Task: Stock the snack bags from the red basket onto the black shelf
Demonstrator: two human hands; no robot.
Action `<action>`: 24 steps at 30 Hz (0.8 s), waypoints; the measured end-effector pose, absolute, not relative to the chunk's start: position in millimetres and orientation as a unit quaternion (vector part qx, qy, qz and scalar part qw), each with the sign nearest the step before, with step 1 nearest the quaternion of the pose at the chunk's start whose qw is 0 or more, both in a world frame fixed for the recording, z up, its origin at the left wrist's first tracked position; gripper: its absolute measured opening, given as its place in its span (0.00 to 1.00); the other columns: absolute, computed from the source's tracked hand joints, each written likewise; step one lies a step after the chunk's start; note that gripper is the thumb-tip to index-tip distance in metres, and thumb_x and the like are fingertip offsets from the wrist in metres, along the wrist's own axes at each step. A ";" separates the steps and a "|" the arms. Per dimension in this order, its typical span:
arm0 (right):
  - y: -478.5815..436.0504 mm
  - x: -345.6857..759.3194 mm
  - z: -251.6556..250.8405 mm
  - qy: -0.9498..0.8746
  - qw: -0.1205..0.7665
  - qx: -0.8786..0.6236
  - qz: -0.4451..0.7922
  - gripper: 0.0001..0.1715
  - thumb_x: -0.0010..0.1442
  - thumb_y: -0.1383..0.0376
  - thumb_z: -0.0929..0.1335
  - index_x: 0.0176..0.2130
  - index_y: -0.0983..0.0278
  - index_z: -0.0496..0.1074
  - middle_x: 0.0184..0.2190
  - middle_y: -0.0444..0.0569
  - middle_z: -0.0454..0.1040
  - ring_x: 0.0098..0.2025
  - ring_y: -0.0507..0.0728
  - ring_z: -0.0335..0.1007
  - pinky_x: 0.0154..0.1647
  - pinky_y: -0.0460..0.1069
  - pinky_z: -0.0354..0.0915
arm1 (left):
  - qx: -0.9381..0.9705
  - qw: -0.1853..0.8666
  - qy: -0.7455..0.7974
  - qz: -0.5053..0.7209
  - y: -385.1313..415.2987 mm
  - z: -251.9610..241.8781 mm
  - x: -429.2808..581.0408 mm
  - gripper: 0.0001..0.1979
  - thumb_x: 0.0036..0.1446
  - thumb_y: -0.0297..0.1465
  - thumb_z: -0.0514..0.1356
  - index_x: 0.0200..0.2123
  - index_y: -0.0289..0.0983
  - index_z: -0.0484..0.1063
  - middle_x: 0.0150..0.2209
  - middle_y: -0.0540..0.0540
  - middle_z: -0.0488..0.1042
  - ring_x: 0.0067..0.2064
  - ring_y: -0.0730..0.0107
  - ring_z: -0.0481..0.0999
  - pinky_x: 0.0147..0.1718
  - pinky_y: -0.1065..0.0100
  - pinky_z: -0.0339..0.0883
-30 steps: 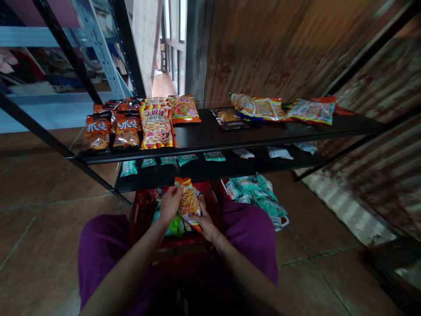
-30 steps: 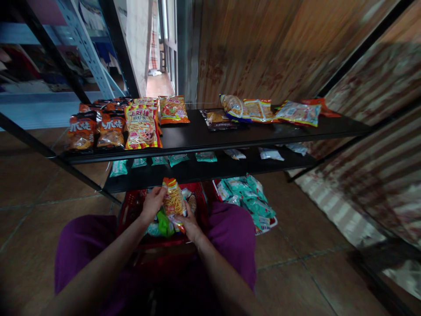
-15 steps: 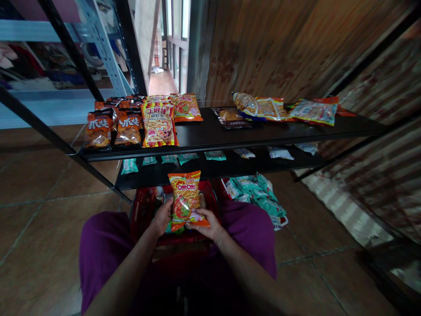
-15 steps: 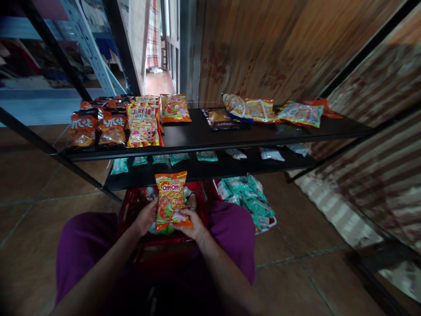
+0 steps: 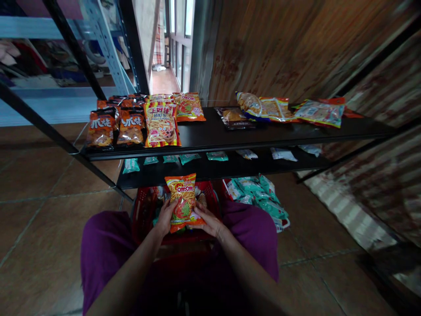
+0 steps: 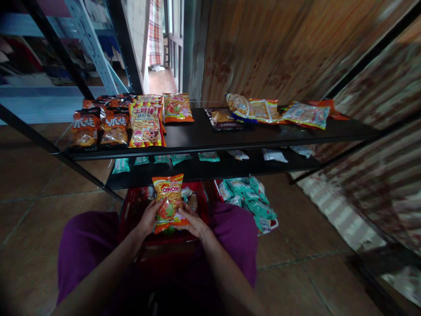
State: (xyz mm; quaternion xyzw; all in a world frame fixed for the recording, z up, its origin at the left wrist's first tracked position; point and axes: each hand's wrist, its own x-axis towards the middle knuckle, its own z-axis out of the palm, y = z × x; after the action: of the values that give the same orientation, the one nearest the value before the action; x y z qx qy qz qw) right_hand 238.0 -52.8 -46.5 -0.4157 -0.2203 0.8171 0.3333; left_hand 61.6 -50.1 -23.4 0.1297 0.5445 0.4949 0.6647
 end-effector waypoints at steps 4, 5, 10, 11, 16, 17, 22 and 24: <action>-54.4 239.5 -54.5 -0.275 0.303 -0.455 0.791 0.45 0.42 0.62 0.77 0.57 0.55 0.62 0.45 0.48 0.75 0.37 0.54 0.76 0.29 0.45 0.71 | 0.135 0.669 0.546 0.486 -46.7 -27.4 57.3 0.20 0.46 0.39 0.67 0.43 0.40 0.70 0.39 0.44 0.78 0.37 0.62 0.79 0.37 0.61 0.73; -54.7 239.6 -56.2 -0.279 0.301 -0.464 0.785 0.45 0.41 0.63 0.78 0.57 0.55 0.62 0.45 0.48 0.75 0.36 0.53 0.76 0.26 0.43 0.69 | 0.136 0.674 0.543 0.482 -45.6 -27.0 54.8 0.20 0.47 0.39 0.66 0.43 0.39 0.70 0.39 0.43 0.78 0.38 0.61 0.79 0.36 0.62 0.73; -53.9 240.6 -56.3 -0.287 0.281 -0.471 0.785 0.42 0.42 0.64 0.77 0.55 0.57 0.64 0.42 0.48 0.76 0.29 0.50 0.74 0.20 0.40 0.64 | 0.138 0.657 0.575 0.468 -33.0 -17.4 39.7 0.20 0.51 0.44 0.62 0.44 0.39 0.72 0.41 0.42 0.78 0.39 0.62 0.79 0.34 0.65 0.72; -53.3 241.1 -54.7 -0.295 0.273 -0.466 0.788 0.42 0.42 0.64 0.77 0.55 0.57 0.64 0.42 0.48 0.76 0.29 0.50 0.73 0.19 0.40 0.63 | 0.137 0.647 0.582 0.474 -29.4 -14.7 37.9 0.20 0.52 0.43 0.62 0.45 0.39 0.72 0.41 0.42 0.78 0.38 0.63 0.79 0.35 0.65 0.72; -50.8 243.2 -46.1 -0.308 0.248 -0.466 0.791 0.44 0.40 0.65 0.77 0.56 0.58 0.63 0.41 0.47 0.76 0.29 0.49 0.73 0.18 0.39 0.60 | 0.129 0.616 0.590 0.505 -14.9 -5.4 37.1 0.18 0.51 0.39 0.64 0.43 0.36 0.72 0.36 0.42 0.79 0.35 0.64 0.79 0.35 0.65 0.72; -50.7 243.1 -45.3 -0.306 0.249 -0.463 0.793 0.44 0.40 0.64 0.77 0.56 0.59 0.62 0.40 0.47 0.76 0.28 0.49 0.73 0.18 0.39 0.60 | 0.128 0.609 0.596 0.508 -13.3 -5.0 37.6 0.17 0.51 0.38 0.64 0.42 0.36 0.72 0.35 0.42 0.79 0.34 0.63 0.79 0.34 0.65 0.72; -53.4 240.8 -45.9 -0.307 0.259 -0.431 0.808 0.41 0.40 0.64 0.77 0.53 0.59 0.64 0.33 0.43 0.76 0.24 0.48 0.72 0.22 0.42 0.65 | 0.132 0.570 0.631 0.509 -10.6 -9.9 35.8 0.17 0.49 0.38 0.64 0.39 0.33 0.72 0.32 0.41 0.78 0.33 0.62 0.79 0.34 0.64 0.72; -54.3 240.4 -46.1 -0.303 0.256 -0.429 0.811 0.41 0.40 0.64 0.77 0.53 0.59 0.64 0.32 0.42 0.76 0.23 0.48 0.71 0.22 0.42 0.65 | 0.137 0.559 0.643 0.506 -10.2 -14.0 34.4 0.18 0.48 0.39 0.65 0.39 0.33 0.72 0.32 0.41 0.78 0.33 0.63 0.78 0.34 0.64 0.72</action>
State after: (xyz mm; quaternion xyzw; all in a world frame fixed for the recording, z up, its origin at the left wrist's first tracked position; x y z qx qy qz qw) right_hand 240.4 -54.3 -46.1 -0.4294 -0.3030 0.8112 0.2564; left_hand 34.4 -10.2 -14.0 0.1367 0.6433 0.5055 0.5585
